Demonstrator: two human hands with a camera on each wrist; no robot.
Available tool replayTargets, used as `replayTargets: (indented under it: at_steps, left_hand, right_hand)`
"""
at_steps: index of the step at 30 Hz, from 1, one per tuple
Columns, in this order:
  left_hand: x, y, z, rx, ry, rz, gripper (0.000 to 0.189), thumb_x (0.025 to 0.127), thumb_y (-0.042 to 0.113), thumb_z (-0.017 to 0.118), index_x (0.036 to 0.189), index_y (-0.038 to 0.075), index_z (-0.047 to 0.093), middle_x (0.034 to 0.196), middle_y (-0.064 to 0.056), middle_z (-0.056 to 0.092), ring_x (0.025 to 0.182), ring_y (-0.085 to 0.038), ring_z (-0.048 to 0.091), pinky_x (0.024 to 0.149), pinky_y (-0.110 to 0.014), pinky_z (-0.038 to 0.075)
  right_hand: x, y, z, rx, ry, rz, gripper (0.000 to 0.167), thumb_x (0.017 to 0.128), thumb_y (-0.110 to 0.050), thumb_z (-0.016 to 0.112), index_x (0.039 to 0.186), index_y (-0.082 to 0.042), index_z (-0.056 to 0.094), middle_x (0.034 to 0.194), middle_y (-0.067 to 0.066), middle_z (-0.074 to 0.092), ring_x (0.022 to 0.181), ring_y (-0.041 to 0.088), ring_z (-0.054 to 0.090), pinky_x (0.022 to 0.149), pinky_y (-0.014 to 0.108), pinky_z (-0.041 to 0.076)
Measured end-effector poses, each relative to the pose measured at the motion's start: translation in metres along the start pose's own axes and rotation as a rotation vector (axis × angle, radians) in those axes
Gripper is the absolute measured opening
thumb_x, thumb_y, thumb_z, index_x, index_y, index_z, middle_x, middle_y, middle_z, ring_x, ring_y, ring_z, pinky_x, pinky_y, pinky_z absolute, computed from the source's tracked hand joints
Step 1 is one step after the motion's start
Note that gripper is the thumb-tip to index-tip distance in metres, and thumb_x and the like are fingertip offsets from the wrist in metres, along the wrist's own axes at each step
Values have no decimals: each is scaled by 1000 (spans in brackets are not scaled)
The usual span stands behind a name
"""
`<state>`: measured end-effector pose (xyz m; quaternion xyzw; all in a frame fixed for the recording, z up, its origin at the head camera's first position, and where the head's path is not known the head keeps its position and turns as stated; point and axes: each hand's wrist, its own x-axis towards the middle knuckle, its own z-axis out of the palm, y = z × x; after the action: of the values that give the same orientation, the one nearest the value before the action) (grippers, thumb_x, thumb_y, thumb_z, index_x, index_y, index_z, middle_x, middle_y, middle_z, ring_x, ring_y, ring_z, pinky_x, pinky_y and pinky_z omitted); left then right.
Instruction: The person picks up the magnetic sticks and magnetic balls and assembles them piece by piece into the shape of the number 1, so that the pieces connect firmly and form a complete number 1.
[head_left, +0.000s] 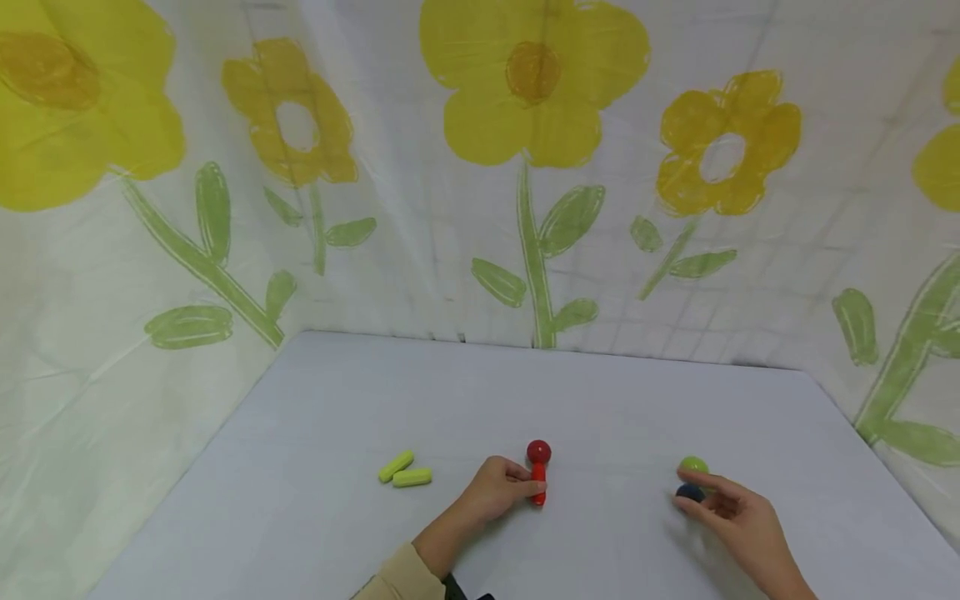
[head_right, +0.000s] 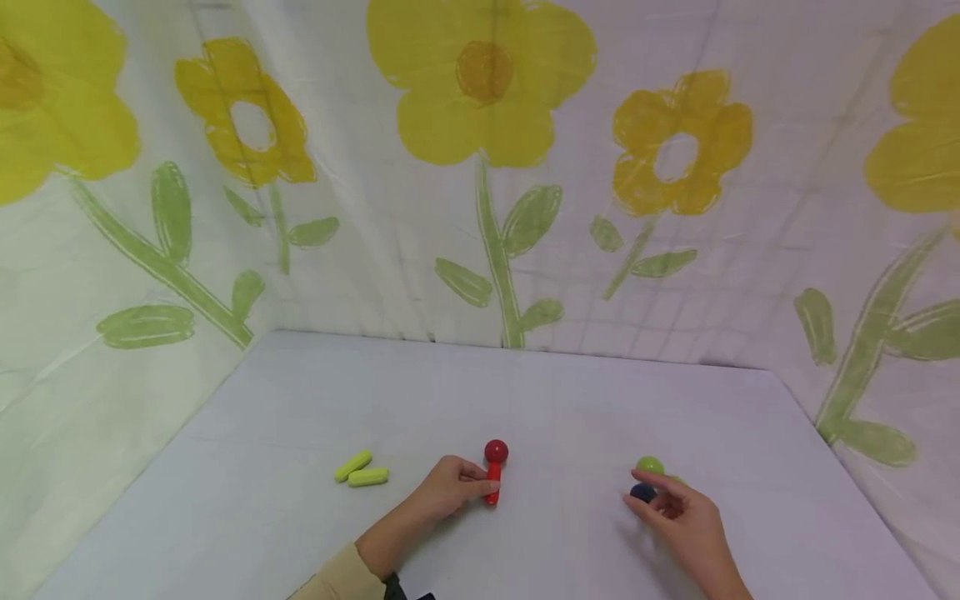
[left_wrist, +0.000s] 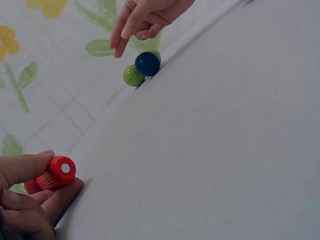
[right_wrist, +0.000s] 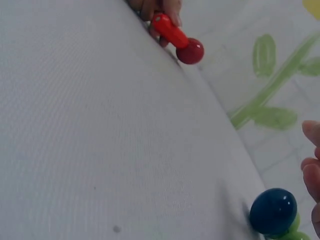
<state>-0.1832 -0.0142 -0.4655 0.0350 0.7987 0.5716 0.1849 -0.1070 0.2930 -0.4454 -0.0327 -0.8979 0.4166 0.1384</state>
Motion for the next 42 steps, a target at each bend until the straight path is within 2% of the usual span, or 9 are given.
replayTargets:
  at_steps: [7,11,18,23,31,36,42]
  left_hand:
    - [0,0,-1,5,-3,2,21,85,15,76,93,-3,67,79,-3,61,70,-14,50,60,-24,40]
    - [0,1,-1,7,-1,4,21,85,14,76,93,-2,67,78,-3,61,70,-14,50,60,-25,40]
    - [0,0,-1,0,-2,3,21,85,14,76,94,-2,67,78,-3,61,69,-14,50,60,-25,39]
    - [-1,0,-1,-11,-10,11,21,85,14,76,94,-3,67,77,-3,61,68,-14,49,59,-25,38]
    - [-2,3,-1,-2,-16,1,19,86,14,75,93,-2,68,73,-2,59,63,-13,44,55,-24,35]
    - [-2,3,-1,2,-13,-4,20,86,15,76,93,-1,68,73,-2,59,63,-13,44,55,-24,35]
    - [-2,2,-1,-9,-17,0,20,85,15,76,93,-2,67,75,-2,59,64,-13,45,56,-24,35]
  right_hand:
    - [-2,9,-4,6,-13,100,42,82,-19,79,118,0,67,71,0,66,57,12,55,51,25,42]
    - [-3,13,-5,9,-4,95,41,83,-17,79,118,2,66,70,1,66,57,11,54,50,26,43]
    - [-4,23,-1,-14,24,2,35,79,-3,79,111,6,67,69,-3,61,58,7,52,49,25,44]
    - [-6,25,1,-28,13,-4,34,79,-2,78,111,3,68,81,0,63,63,4,53,51,25,45]
    - [-7,26,3,-69,8,-37,34,76,7,77,109,5,68,112,22,61,64,2,51,51,24,46]
    - [-6,26,4,-90,-13,-16,35,76,2,79,110,5,68,106,16,62,64,4,49,53,24,46]
    - [-5,23,5,-105,-70,69,39,78,-4,79,114,2,67,78,2,57,62,7,48,54,24,44]
